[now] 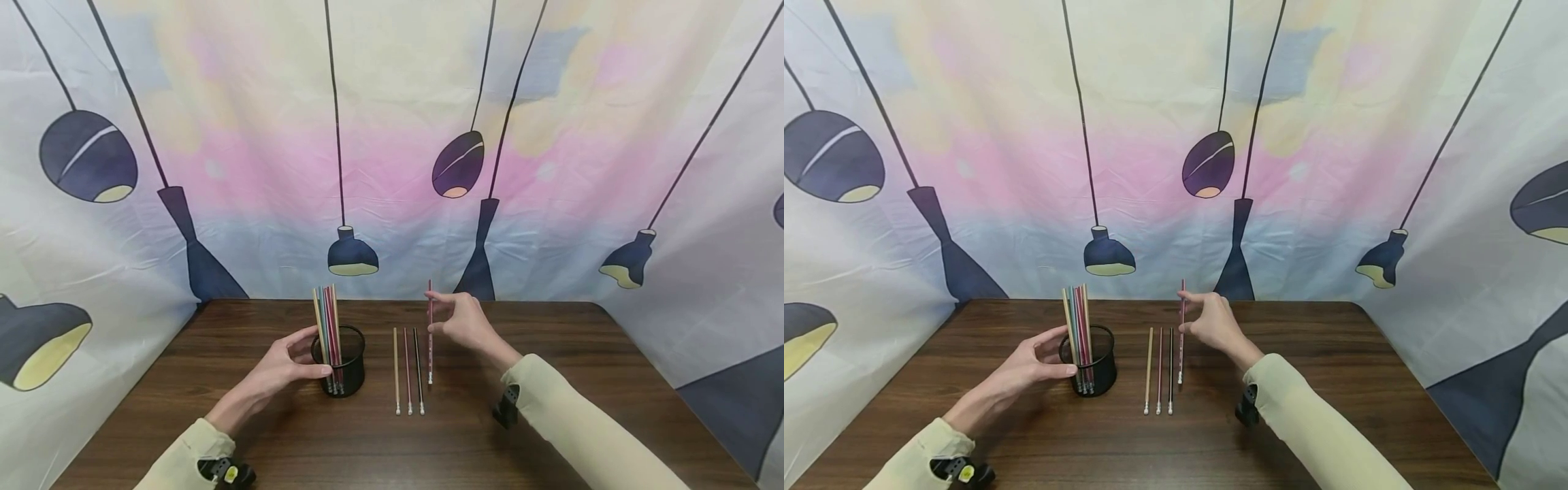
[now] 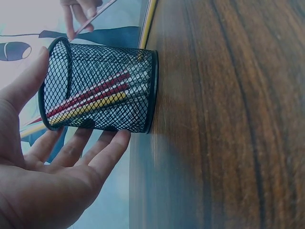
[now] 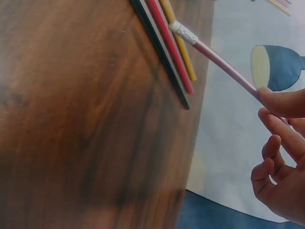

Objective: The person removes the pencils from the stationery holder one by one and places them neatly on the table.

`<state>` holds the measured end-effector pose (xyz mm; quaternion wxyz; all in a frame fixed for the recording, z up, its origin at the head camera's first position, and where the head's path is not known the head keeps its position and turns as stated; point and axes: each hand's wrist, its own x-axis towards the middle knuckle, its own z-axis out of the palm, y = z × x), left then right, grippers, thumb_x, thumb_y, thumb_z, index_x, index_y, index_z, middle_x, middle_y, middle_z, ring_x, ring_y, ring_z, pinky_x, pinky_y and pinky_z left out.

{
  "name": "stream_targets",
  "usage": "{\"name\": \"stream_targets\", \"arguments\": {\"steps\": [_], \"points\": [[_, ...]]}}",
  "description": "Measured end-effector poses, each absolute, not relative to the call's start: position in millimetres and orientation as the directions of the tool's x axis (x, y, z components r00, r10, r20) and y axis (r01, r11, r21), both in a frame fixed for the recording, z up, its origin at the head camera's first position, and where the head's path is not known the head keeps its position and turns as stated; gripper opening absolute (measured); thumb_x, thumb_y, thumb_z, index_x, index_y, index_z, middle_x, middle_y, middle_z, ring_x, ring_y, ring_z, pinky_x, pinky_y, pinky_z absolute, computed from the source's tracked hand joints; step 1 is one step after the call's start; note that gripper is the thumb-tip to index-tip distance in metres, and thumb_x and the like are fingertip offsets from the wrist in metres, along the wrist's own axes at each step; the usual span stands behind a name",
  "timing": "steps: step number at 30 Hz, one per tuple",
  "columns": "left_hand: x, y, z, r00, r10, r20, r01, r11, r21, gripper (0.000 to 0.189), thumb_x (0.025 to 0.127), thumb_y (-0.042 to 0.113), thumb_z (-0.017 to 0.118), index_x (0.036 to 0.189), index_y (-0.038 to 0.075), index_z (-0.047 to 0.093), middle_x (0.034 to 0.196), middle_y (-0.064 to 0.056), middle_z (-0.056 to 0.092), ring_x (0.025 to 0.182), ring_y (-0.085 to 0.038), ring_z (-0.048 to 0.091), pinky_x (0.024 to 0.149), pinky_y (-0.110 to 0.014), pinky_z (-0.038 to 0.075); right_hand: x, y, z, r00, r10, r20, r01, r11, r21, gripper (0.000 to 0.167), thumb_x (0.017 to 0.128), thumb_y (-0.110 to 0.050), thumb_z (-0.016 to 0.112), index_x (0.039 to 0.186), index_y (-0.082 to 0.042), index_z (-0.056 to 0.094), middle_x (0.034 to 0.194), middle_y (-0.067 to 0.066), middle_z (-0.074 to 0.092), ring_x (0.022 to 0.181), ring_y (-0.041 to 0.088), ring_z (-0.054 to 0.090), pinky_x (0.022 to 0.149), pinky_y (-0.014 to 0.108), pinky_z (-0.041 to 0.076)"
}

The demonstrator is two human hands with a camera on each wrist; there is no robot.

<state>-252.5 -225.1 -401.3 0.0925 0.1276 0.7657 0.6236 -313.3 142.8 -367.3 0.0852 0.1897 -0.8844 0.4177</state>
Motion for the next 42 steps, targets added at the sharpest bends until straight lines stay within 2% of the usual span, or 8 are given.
{"name": "stream_targets", "arguments": {"steps": [3,9,17,28,34,37,41,42], "points": [[-252.2,-225.0,-401.3,-0.95,0.313,0.017,0.079,0.187,0.979,0.092,0.092,0.013,0.083,0.165,0.0,0.029,0.153,-0.028,0.049,0.134,-0.043,0.056,0.102,-0.045,0.05,-312.8,143.9,-374.1,-0.917,-0.269,0.295,-0.399,0.592,-0.7,0.069,0.078,0.002,0.09,0.143,-0.011,0.068,0.098,0.002,0.08,0.104,0.022,0.074,0.091,0.042,0.053],[-252.2,-224.9,-402.6,-0.95,0.313,0.016,0.077,0.184,0.98,0.092,0.092,0.011,0.083,0.165,0.0,0.029,0.153,-0.028,0.049,0.135,-0.044,0.055,0.104,-0.048,0.049,-310.9,146.6,-382.4,-0.929,-0.283,0.24,-0.368,0.614,-0.698,0.068,0.076,0.001,0.09,0.14,-0.01,0.07,0.096,0.002,0.079,0.108,0.032,0.072,0.084,0.041,0.055],[-251.7,-224.8,-401.6,-0.953,0.303,0.01,0.07,0.187,0.98,0.091,0.091,0.011,0.083,0.165,0.0,0.03,0.153,-0.028,0.049,0.135,-0.045,0.054,0.105,-0.05,0.048,-311.2,147.5,-387.8,-0.942,-0.286,0.175,-0.325,0.651,-0.686,0.067,0.075,0.0,0.092,0.138,-0.014,0.073,0.092,-0.004,0.077,0.115,0.03,0.067,0.08,0.036,0.05],[-251.5,-224.2,-402.2,-0.953,0.302,0.008,0.069,0.192,0.979,0.092,0.091,0.012,0.083,0.165,0.0,0.03,0.153,-0.028,0.049,0.134,-0.044,0.055,0.104,-0.051,0.049,-313.0,148.5,-396.1,-0.936,-0.315,0.155,-0.33,0.637,-0.697,0.065,0.074,0.001,0.092,0.136,-0.005,0.072,0.083,-0.004,0.075,0.102,0.024,0.07,0.096,0.047,0.052],[-252.3,-224.6,-402.6,-0.954,0.298,0.007,0.067,0.191,0.979,0.092,0.091,0.011,0.084,0.164,0.0,0.03,0.153,-0.028,0.049,0.134,-0.044,0.056,0.104,-0.05,0.049,-316.4,147.2,-400.9,-0.935,-0.328,0.132,-0.325,0.649,-0.688,0.062,0.075,-0.001,0.093,0.134,-0.002,0.073,0.081,-0.004,0.074,0.091,0.017,0.069,0.09,0.041,0.052],[-252.0,-224.7,-402.4,-0.956,0.295,0.005,0.066,0.196,0.978,0.092,0.09,0.012,0.084,0.165,0.001,0.03,0.153,-0.028,0.049,0.133,-0.044,0.056,0.104,-0.05,0.049,-317.6,146.1,-403.0,-0.938,-0.325,0.118,-0.313,0.653,-0.69,0.057,0.076,-0.002,0.092,0.13,-0.001,0.075,0.091,0.001,0.077,0.091,0.016,0.068,0.086,0.037,0.05],[-252.0,-224.6,-402.0,-0.954,0.299,0.005,0.068,0.201,0.977,0.092,0.091,0.013,0.083,0.165,0.001,0.03,0.154,-0.028,0.048,0.134,-0.044,0.055,0.104,-0.051,0.049,-319.5,144.4,-405.5,-0.937,-0.332,0.106,-0.31,0.657,-0.687,0.042,0.077,-0.003,0.092,0.118,0.0,0.079,0.112,0.007,0.078,0.096,0.019,0.067,0.085,0.036,0.048],[-252.1,-224.4,-401.7,-0.954,0.301,0.003,0.067,0.202,0.977,0.092,0.091,0.013,0.083,0.165,0.0,0.03,0.154,-0.028,0.048,0.134,-0.044,0.055,0.104,-0.051,0.049,-319.9,144.1,-405.9,-0.937,-0.334,0.105,-0.312,0.661,-0.682,0.038,0.078,-0.003,0.092,0.114,0.0,0.08,0.111,0.006,0.078,0.097,0.019,0.066,0.085,0.036,0.048]]}}
